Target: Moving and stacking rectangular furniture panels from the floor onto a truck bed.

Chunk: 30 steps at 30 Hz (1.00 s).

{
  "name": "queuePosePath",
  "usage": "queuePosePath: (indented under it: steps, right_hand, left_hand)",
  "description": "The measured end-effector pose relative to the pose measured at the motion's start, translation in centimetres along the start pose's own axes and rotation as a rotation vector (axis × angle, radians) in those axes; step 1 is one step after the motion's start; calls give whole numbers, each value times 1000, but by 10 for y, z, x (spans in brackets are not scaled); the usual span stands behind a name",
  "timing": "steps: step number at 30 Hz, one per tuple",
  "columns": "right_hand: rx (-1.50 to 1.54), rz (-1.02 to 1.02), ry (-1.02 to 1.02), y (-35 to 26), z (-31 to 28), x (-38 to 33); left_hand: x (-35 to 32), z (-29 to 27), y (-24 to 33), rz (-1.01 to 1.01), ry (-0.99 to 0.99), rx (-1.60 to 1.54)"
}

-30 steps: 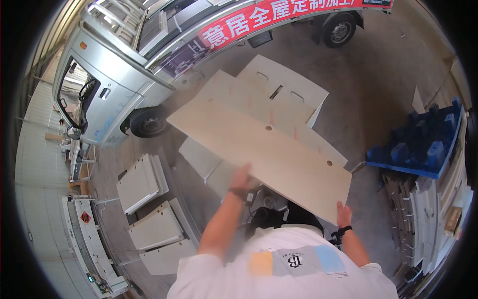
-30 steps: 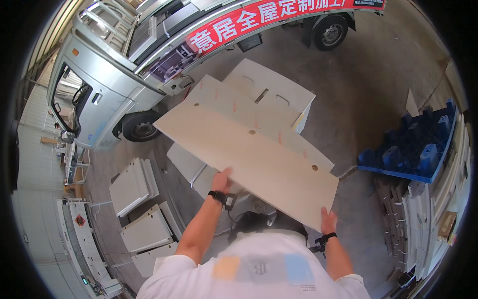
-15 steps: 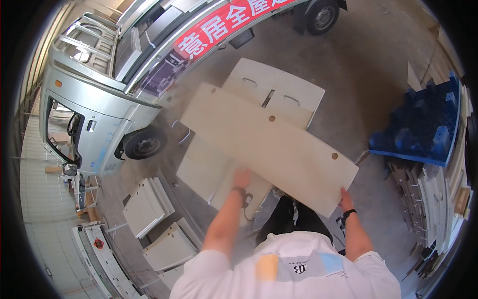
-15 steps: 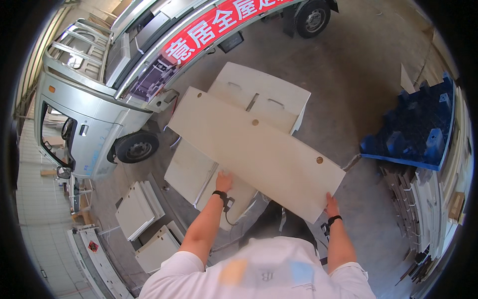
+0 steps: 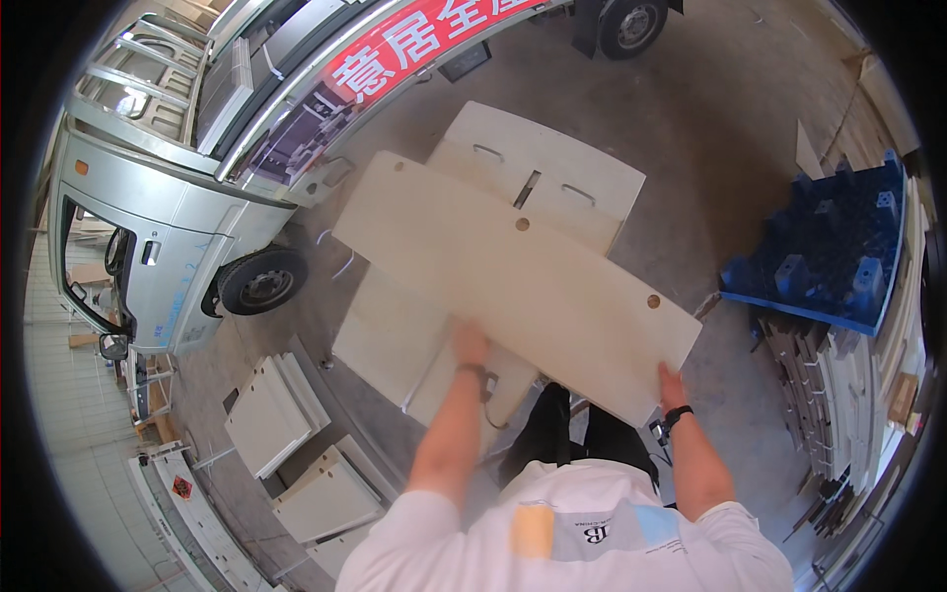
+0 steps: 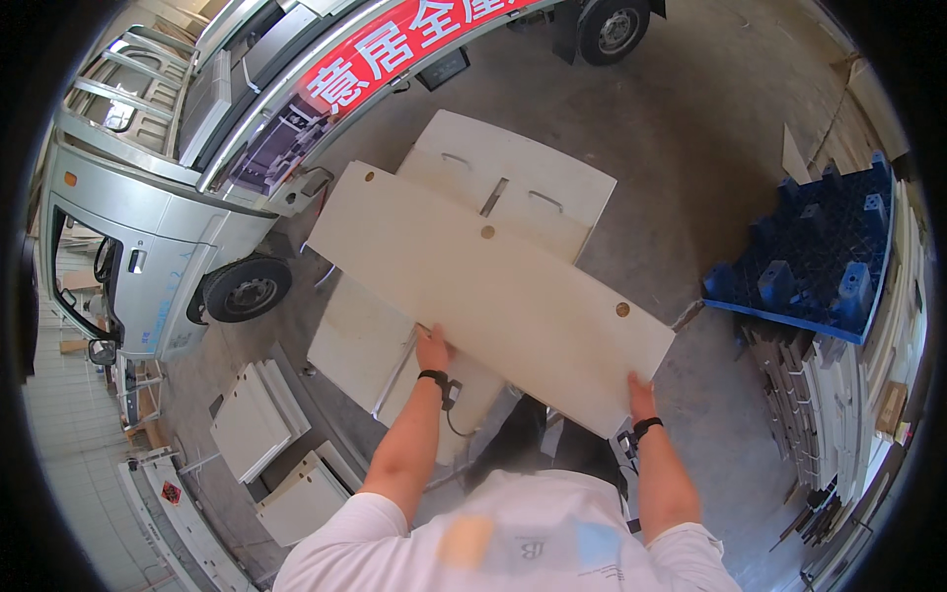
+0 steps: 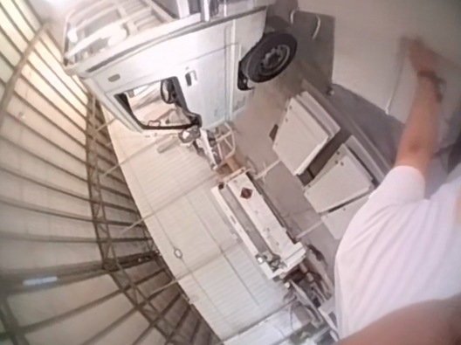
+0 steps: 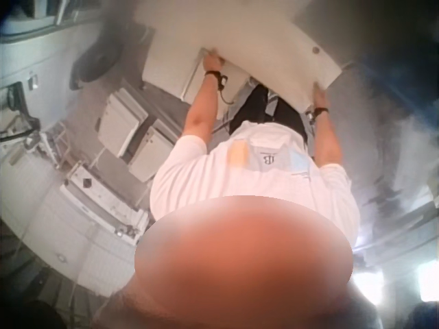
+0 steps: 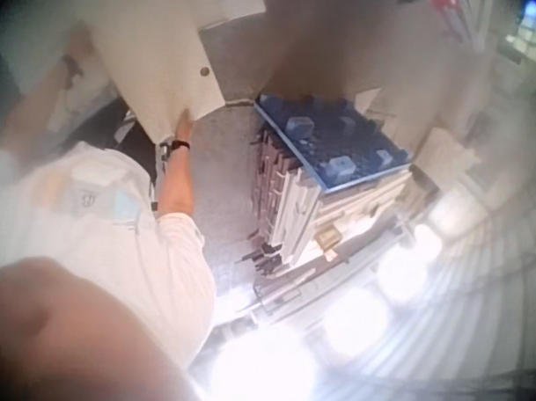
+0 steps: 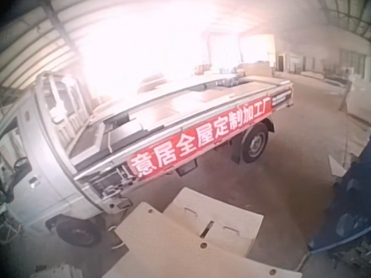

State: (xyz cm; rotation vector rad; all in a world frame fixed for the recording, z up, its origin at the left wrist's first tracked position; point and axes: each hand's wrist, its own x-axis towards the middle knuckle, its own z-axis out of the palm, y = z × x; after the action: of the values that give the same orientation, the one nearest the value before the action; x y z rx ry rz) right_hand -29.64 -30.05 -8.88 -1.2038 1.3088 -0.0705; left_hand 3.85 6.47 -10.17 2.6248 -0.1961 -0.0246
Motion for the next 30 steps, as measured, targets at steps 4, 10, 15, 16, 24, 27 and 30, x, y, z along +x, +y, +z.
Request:
queuePosePath:
  steps: [4,10,15,16,24,27,30]
  right_hand:
    - [118,101,-128,-8,-4,4]
    - [35,46,-106,-18,-27,11]
    - [-65,62,-60,-34,-91,40]
    - [-82,116,-14,-38,-103,47]
    - [226,142,-4,-36,-152,71]
    - [273,97,-59,-25,-153,74]
    - [211,105,81,-22,-157,84]
  left_hand:
    - [8,29,-41,-63,-33,-153]
    - [1,55,-52,-75,-100,-535]
    - [-28,33,56,-118,-215,-443]
    - [-35,29,82,-326,-252,-531]
    - [-40,38,176,-495,-139,-524]
    - [-46,38,163,-509,-182,-587]
    - [-50,36,117,-155,-378,-425]
